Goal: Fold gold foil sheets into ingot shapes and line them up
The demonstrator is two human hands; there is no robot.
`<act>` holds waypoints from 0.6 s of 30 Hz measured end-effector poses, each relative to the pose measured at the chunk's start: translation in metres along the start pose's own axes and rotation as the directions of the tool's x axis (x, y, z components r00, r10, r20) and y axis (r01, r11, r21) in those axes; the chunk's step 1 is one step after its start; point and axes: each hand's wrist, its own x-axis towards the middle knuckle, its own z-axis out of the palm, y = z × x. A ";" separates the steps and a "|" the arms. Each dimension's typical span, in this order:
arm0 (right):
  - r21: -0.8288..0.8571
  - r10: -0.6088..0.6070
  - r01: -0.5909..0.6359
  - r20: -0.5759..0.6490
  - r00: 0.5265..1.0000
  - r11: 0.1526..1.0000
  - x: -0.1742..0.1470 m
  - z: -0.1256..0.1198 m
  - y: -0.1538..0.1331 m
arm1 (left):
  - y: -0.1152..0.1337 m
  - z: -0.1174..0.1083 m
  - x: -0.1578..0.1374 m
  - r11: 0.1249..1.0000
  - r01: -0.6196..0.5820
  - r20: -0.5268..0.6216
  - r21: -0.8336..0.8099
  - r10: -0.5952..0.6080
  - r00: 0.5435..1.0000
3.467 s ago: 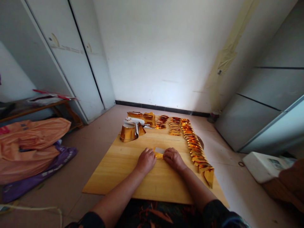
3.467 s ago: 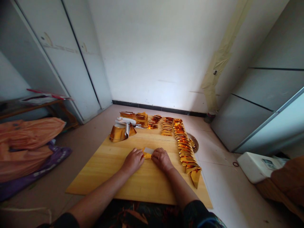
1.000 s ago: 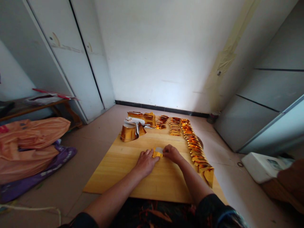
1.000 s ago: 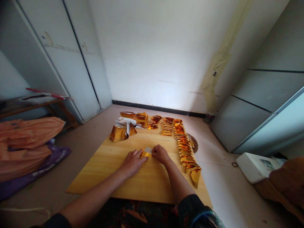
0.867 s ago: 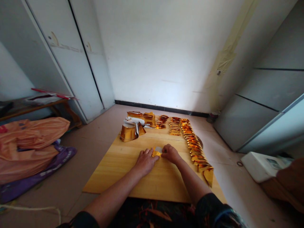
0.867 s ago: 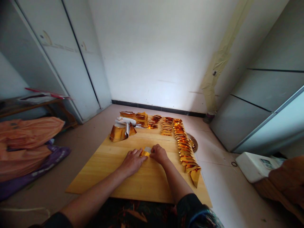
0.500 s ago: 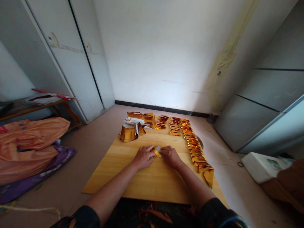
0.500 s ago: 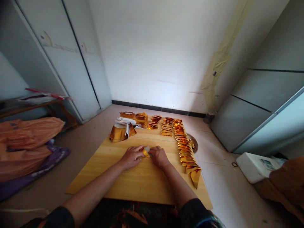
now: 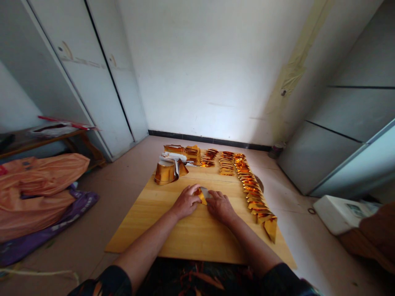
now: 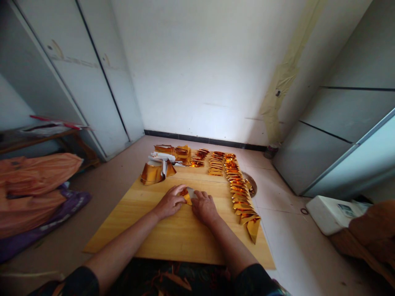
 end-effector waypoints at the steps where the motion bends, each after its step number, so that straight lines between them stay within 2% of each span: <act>1: 0.002 -0.005 0.005 0.000 1.000 1.000 0.000 0.000 0.000 | 0.002 0.000 0.000 1.000 0.011 0.003 0.021 -0.011 1.000; 6: -0.010 -0.002 0.002 0.013 1.000 1.000 0.001 0.000 -0.003 | 0.018 -0.004 0.001 0.986 0.069 0.071 0.150 -0.081 0.994; 13: -0.022 0.016 -0.016 0.024 1.000 1.000 -0.002 0.004 -0.017 | 0.026 -0.008 -0.001 0.971 0.035 0.128 0.235 -0.066 0.990; 18: 0.067 -0.082 0.081 0.006 0.997 0.994 -0.003 0.011 -0.009 | 0.029 -0.005 -0.003 0.967 0.068 0.095 0.245 -0.094 0.991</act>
